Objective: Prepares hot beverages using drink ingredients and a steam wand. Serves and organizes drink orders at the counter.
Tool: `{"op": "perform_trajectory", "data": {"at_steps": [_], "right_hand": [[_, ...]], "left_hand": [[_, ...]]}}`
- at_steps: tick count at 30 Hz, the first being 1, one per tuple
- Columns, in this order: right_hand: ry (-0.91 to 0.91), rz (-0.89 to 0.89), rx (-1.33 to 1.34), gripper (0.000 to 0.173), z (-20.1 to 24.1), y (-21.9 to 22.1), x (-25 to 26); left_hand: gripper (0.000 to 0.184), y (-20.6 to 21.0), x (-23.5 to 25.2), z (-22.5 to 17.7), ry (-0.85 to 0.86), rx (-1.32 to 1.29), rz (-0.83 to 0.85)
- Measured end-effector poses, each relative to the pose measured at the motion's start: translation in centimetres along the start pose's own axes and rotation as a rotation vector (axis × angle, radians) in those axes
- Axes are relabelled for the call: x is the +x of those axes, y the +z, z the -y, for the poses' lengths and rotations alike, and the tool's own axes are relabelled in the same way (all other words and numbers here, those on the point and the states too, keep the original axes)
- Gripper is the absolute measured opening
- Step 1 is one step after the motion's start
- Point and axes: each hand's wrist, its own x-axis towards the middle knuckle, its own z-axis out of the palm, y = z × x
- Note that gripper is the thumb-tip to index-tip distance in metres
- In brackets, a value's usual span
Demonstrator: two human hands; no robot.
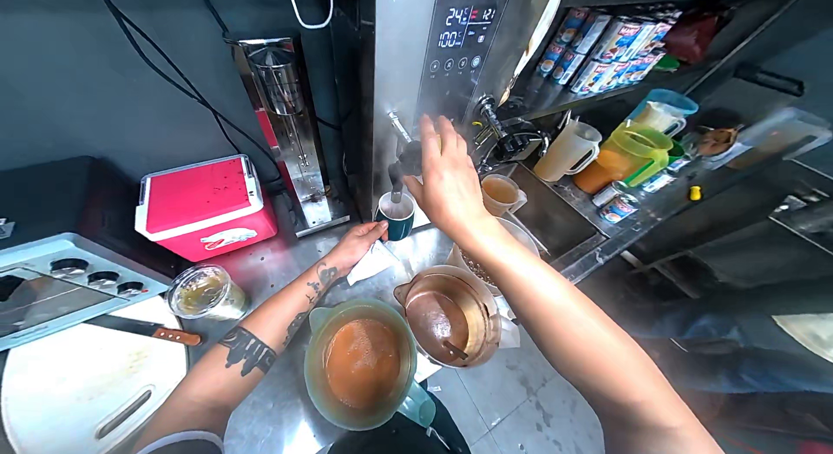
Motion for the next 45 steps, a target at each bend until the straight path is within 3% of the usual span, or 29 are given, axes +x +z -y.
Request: {"op": "perform_trajectory", "data": {"at_steps": [4,6,12,15,21,27,29,35,45], "right_hand": [[-0.085,-0.182,0.057,0.046,-0.2,1.2,-1.0],[-0.098,-0.236,0.057,0.038,-0.4,1.8,-1.1],[-0.024,-0.254,0.052,0.049,-0.3,1.9,-0.8],[0.147,-0.175,0.257,0.062,-0.5,1.5,-0.7],[0.539,-0.015,0.754,0.068,-0.9,2.1,-0.1],[0.249,-0.049,0.112,0.066,0.4,0.2,-0.7],[0.159,-0.07,0.018,0.06,0.6,0.2,-0.7],[-0.023,-0.145,-0.078,0.041,0.4,0.9,-0.4],[-0.036,-0.137,-0.072,0.039,0.4,0.7,-0.4]], "left_hand": [[0.042,-0.2,0.0,0.5,0.01,0.019,0.001],[0.042,-0.2,-0.1,0.4,0.014,0.031,-0.008],[0.044,-0.1,0.0,0.4,0.036,0.032,-0.008],[0.044,-0.1,0.0,0.4,0.042,0.045,-0.015],[0.044,-0.5,0.2,0.7,0.057,0.041,-0.008],[0.046,-0.5,0.3,0.6,0.055,0.066,-0.013],[0.046,-0.5,0.4,0.7,0.07,0.067,-0.01],[0.046,-0.5,0.6,0.8,0.082,0.055,0.008],[0.044,-0.3,0.0,0.0,0.058,0.062,-0.011]]}}
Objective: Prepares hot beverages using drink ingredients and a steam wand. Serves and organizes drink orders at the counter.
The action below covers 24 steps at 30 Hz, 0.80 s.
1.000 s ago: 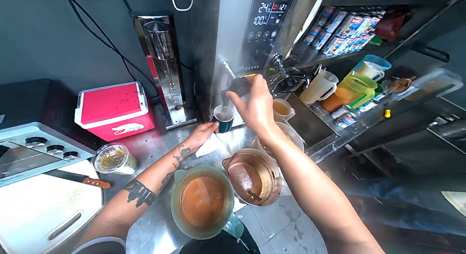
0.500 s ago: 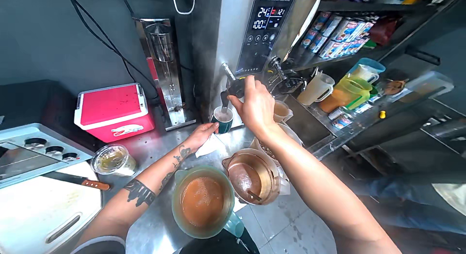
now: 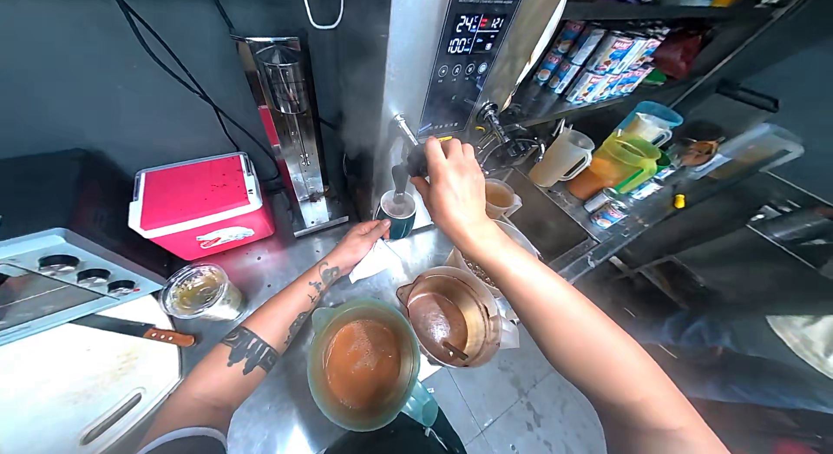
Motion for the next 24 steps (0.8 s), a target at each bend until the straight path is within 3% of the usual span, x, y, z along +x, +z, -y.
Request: {"op": "perform_trajectory", "data": {"at_steps": [24], "right_hand": [[-0.038,0.036,-0.061,0.055,0.02,-0.07,-1.02]], "left_hand": [[0.041,-0.18,-0.22,0.0,0.03,-0.009,0.008]]}}
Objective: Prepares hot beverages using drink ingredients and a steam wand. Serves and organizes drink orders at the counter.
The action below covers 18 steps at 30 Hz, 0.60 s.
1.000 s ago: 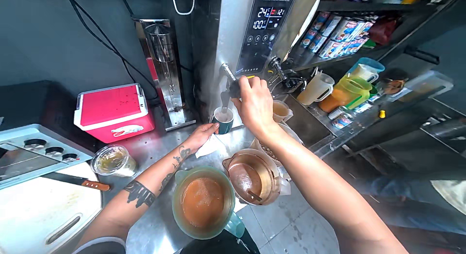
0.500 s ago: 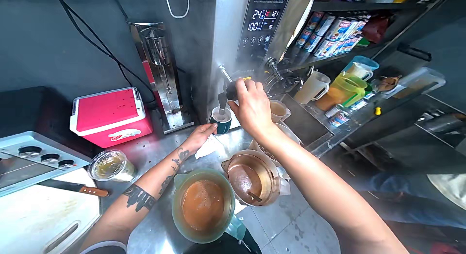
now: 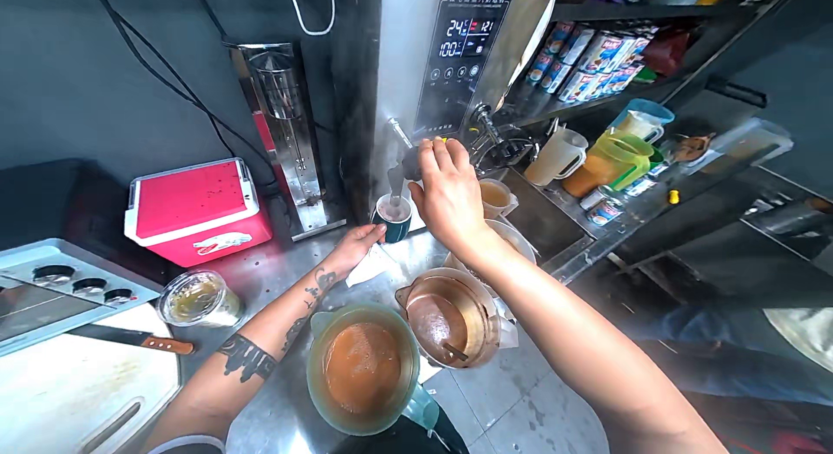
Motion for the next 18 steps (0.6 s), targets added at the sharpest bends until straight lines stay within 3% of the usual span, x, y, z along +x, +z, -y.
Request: {"op": "perform_trajectory", "data": {"at_steps": [18], "right_hand": [[0.015,-0.024,0.033,0.055,0.19,0.46,-0.05]], "left_hand": [[0.04,0.03,-0.32,0.35,0.012,0.013,-0.033]]}}
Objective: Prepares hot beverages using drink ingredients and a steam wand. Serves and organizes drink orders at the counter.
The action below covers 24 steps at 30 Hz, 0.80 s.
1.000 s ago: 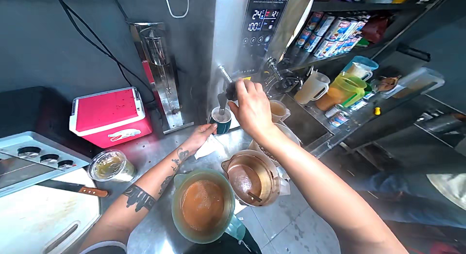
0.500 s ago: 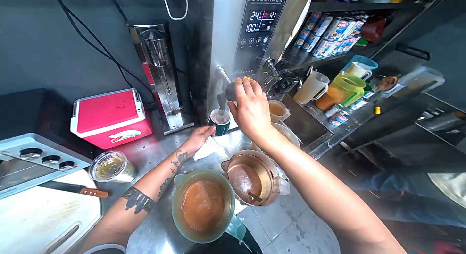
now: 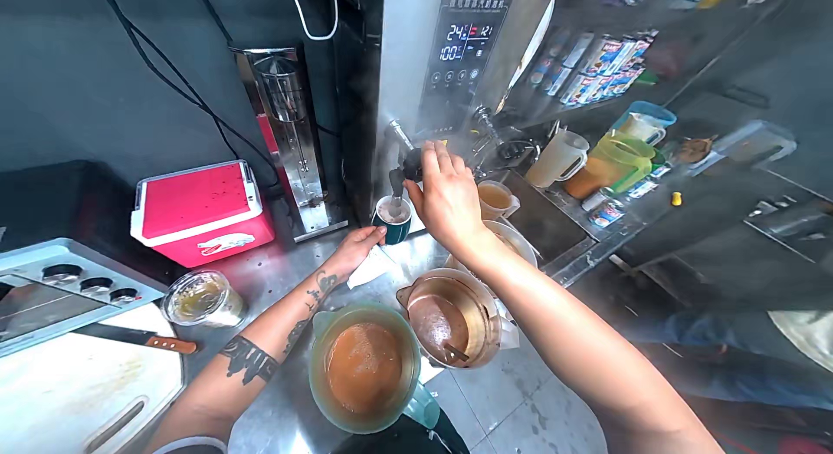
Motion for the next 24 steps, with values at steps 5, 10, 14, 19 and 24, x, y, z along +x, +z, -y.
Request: {"op": "perform_trajectory", "data": {"at_steps": [5,10,14,19,24], "right_hand": [[0.0,-0.009,0.016,0.055,-0.03,0.01,0.08],[0.005,-0.029,0.018,0.054,-0.03,0.19,0.13],[0.008,-0.027,0.013,0.053,-0.02,0.26,0.14],[-0.002,-0.043,-0.007,0.051,0.0,0.24,0.13],[-0.033,-0.085,-0.05,0.05,-0.19,0.35,0.22]], "left_hand": [[0.04,0.04,-0.1,0.05,0.002,0.017,-0.006],[0.04,0.05,-0.02,0.23,0.012,0.021,-0.003],[0.04,0.01,0.17,0.29,0.003,0.025,0.003],[0.04,-0.1,0.62,0.69,0.018,0.019,0.008],[0.039,-0.22,0.63,0.48,0.005,0.016,0.011]]}}
